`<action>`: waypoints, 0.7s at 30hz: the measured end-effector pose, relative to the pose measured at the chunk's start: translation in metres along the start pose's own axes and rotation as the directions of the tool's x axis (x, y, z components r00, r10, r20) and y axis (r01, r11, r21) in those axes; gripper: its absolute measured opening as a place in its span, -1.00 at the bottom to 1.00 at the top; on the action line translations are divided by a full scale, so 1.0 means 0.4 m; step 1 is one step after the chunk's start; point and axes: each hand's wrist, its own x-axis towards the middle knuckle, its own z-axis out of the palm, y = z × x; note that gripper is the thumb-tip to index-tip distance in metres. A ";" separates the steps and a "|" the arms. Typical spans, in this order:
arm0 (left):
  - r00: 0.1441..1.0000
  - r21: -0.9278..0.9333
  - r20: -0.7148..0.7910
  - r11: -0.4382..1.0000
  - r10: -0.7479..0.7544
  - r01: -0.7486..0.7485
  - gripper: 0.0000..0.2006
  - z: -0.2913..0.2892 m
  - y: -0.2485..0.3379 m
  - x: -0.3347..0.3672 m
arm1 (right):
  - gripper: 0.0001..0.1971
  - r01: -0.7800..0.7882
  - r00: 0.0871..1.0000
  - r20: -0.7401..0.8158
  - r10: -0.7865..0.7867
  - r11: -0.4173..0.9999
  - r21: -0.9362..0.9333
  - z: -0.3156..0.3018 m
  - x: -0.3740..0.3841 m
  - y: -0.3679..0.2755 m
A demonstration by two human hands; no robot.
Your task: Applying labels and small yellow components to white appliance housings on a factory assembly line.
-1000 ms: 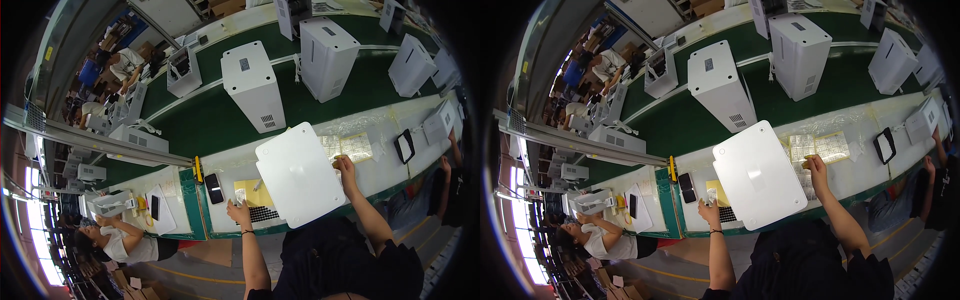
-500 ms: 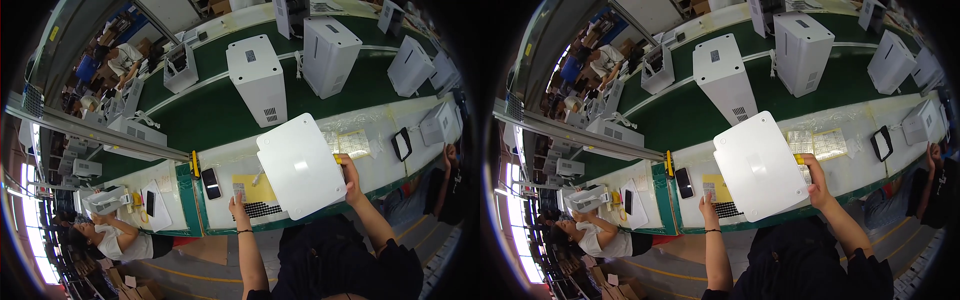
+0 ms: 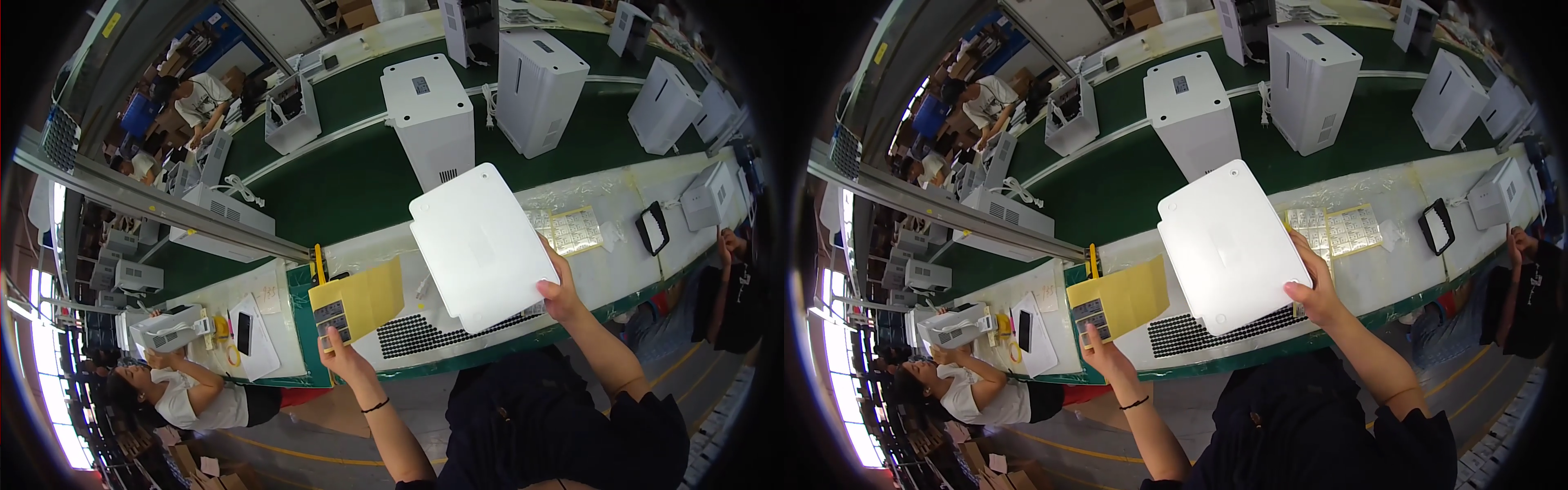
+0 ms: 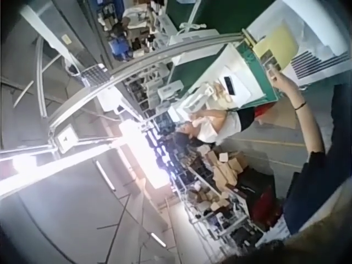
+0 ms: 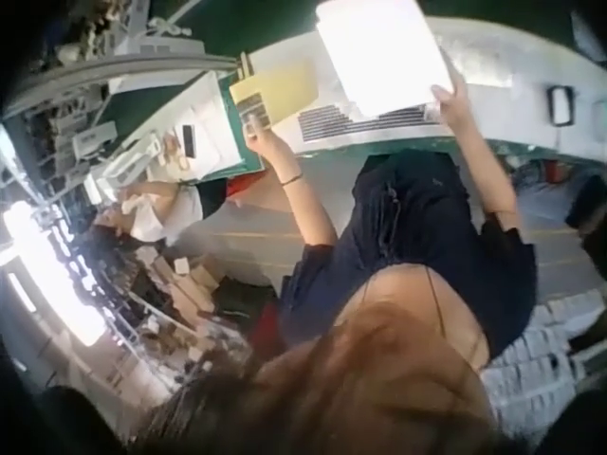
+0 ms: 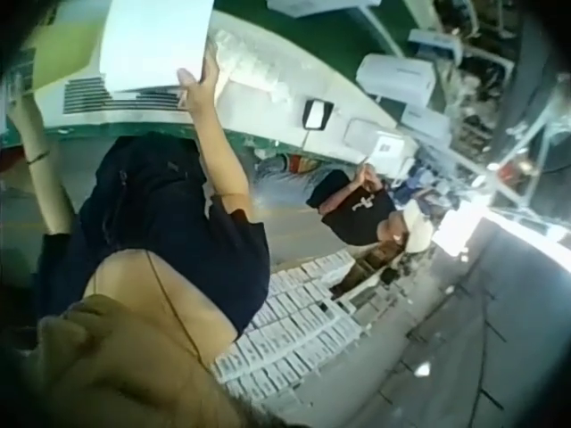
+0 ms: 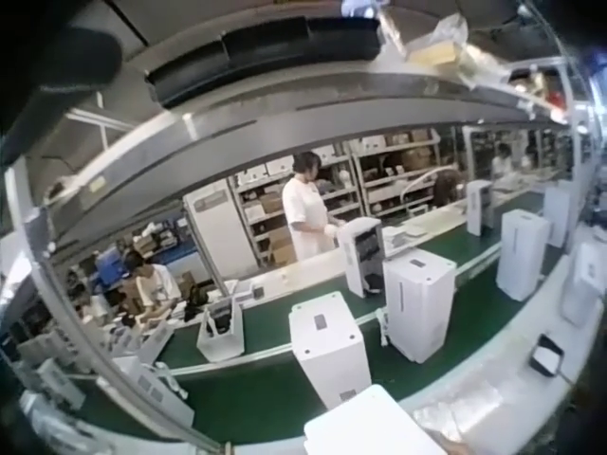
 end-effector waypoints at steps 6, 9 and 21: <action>0.988 -0.273 0.154 0.962 0.028 0.015 -0.75 -0.060 0.104 -0.024 | -0.06 0.068 0.998 -0.020 -0.067 0.997 0.037 0.114 0.017 -0.021; 0.969 -0.341 0.246 0.936 0.001 0.085 -0.74 -0.086 0.142 -0.036 | -0.06 0.086 0.995 -0.048 -0.085 0.996 0.015 0.140 -0.003 0.006; 0.548 0.392 0.772 0.920 -0.323 -0.011 -0.79 0.097 0.367 -0.181 | -0.41 0.309 0.827 -0.256 -0.501 0.784 -0.539 0.162 -0.107 -0.076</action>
